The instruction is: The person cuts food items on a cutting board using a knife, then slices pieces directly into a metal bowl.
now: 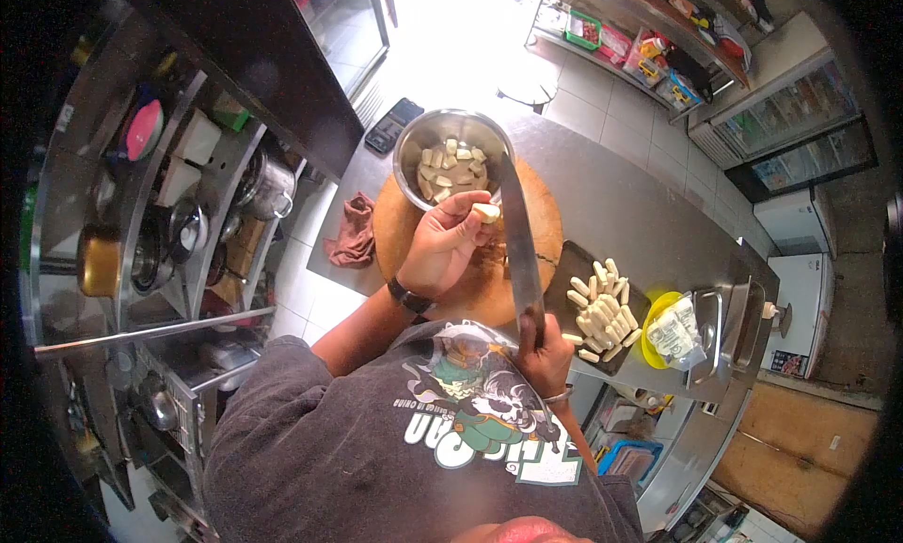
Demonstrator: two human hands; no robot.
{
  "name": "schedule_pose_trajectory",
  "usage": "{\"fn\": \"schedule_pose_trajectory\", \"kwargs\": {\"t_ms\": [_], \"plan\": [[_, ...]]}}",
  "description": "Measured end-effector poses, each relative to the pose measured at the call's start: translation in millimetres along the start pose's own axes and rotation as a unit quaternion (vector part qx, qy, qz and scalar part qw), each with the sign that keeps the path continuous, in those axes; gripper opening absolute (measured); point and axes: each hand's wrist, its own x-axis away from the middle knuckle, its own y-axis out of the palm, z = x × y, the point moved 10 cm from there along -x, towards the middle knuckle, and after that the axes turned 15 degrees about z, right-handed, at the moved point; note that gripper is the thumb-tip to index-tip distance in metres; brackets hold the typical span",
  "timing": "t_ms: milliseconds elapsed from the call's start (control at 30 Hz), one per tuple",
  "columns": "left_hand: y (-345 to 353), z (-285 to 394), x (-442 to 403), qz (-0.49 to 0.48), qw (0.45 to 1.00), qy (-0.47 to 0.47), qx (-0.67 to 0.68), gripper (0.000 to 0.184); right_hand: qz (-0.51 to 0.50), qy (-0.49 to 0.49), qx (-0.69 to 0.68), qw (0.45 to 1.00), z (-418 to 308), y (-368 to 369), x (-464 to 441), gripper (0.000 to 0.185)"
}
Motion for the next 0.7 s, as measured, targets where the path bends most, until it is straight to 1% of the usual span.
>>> {"fn": "schedule_pose_trajectory", "kwargs": {"t_ms": [167,233,267,333,367,433,467,533,600,667,700], "plan": [[-4.1,-2.4,-3.6,-0.022,1.000,-0.019,0.008,0.025,-0.006,-0.013,-0.008,1.000,-5.7,1.3,-1.0,0.022],[-6.8,-0.5,-4.9,0.016,1.000,-0.012,-0.004,0.023,-0.010,-0.017,-0.009,1.000,-7.7,1.4,-1.6,0.021],[-4.7,1.6,-4.0,0.016,1.000,-0.012,-0.003,0.023,-0.013,-0.020,-0.011,1.000,-8.6,1.8,-1.6,0.021],[-1.5,6.5,-2.1,0.013,0.998,0.002,-0.055,0.021,-0.021,-0.019,-0.004,1.000,-4.2,3.4,-0.7,0.020],[-2.4,7.0,-1.6,0.013,0.998,0.002,-0.055,0.021,-0.028,-0.018,0.002,0.999,-2.3,4.9,-0.1,0.020],[3.6,-0.5,3.1,-0.033,0.995,-0.024,-0.086,0.018,-0.029,-0.018,-0.003,0.999,-3.5,4.7,-0.2,0.020],[2.9,-1.6,4.1,-0.033,0.995,-0.024,-0.086,0.018,-0.029,-0.017,-0.009,0.999,-4.0,4.8,-0.5,0.019],[-1.0,-11.0,6.7,-0.024,0.988,-0.044,-0.147,0.015,-0.017,-0.015,-0.021,1.000,-5.5,5.3,-1.2,0.021],[2.5,-13.3,10.6,-0.027,0.985,-0.044,-0.163,0.014,-0.003,-0.012,-0.032,0.999,-6.5,2.7,-2.2,0.024],[1.7,-15.6,11.6,-0.031,0.982,-0.045,-0.180,0.013,-0.036,0.000,-0.011,0.999,-4.5,5.5,-1.0,0.020],[-1.5,-18.7,11.8,-0.038,0.984,-0.057,-0.163,0.013,-0.036,0.000,-0.011,0.999,-4.8,5.1,-0.8,0.020]]}}
